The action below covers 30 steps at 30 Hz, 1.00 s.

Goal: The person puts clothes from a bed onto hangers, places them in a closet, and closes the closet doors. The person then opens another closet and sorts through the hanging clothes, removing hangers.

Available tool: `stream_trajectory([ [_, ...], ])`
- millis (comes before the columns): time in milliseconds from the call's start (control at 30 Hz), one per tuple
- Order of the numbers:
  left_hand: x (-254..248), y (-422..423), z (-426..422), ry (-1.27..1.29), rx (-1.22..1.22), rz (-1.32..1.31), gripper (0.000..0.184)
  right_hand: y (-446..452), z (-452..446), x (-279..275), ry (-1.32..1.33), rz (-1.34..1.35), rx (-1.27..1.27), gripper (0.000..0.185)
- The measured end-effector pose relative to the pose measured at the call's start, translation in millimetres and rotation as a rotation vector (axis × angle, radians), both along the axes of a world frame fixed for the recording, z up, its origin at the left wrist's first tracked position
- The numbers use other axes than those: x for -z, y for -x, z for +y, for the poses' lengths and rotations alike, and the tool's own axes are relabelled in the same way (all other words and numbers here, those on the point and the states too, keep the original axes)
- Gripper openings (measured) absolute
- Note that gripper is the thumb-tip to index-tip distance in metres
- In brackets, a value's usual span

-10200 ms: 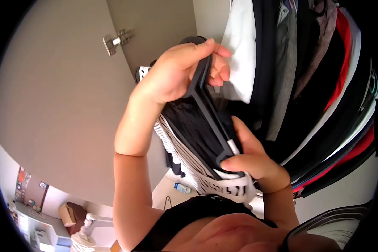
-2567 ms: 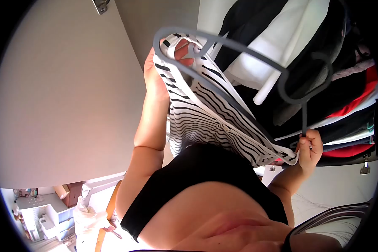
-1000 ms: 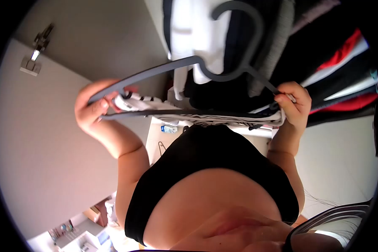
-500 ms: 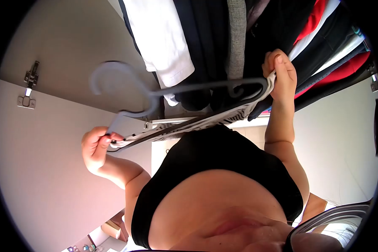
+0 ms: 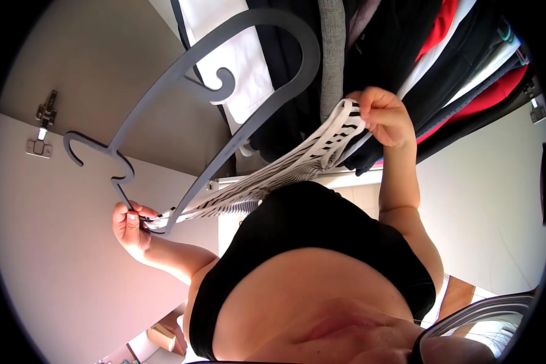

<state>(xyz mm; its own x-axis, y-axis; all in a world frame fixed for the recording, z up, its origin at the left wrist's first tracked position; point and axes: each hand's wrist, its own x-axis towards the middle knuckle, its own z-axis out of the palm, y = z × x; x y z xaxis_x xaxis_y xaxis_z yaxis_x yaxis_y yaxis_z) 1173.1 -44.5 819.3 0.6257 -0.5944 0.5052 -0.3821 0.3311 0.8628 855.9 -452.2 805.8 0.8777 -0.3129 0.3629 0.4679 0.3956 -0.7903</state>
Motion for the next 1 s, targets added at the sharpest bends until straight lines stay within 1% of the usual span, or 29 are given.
stream_trajectory([
  [33, 2, -1, 2, 0.007, 0.019, 0.009, 0.028, 0, 2, 1, 0.05, 0.012, 0.042, 0.028],
  [67, 2, 0, 2, 0.013, 0.034, -0.003, 0.027, -1, 0, 1, 0.127, -0.036, -0.012, 0.039],
  [167, 5, 4, 4, 0.043, 0.024, 0.02, 0.026, -2, 10, 0, 0.251, -0.028, 0.146, 0.048],
  [200, 5, 4, 4, 0.046, 0.021, 0.022, 0.025, -5, 15, -6, 0.358, -0.068, 0.197, 0.048],
  [300, 6, 3, 7, 0.058, 0.019, 0.025, 0.025, -9, 23, -9, 0.517, -0.022, 0.406, 0.046],
  [333, 6, 2, 8, 0.063, 0.02, 0.024, 0.025, -10, 24, -11, 0.561, -0.016, 0.432, 0.043],
  [533, 9, -1, 10, 0.068, 0.01, 0.011, 0.026, -15, 26, -9, 0.616, -0.045, 0.501, 0.041],
  [700, 8, 1, 7, 0.089, 0.009, 0.024, 0.026, -17, 29, -9, 0.58, -0.027, 0.515, 0.04],
  [833, 9, -4, 7, 0.104, 0.054, 0.032, 0.025, -17, 27, -8, 0.55, -0.024, 0.54, 0.039],
  [933, 10, -2, 6, 0.108, 0.08, 0.039, 0.024, -17, 22, -2, 0.565, -0.041, 0.572, 0.036],
  [1000, 10, -2, 5, 0.11, 0.094, 0.047, 0.024, -19, 22, 1, 0.516, -0.118, 0.595, 0.035],
])
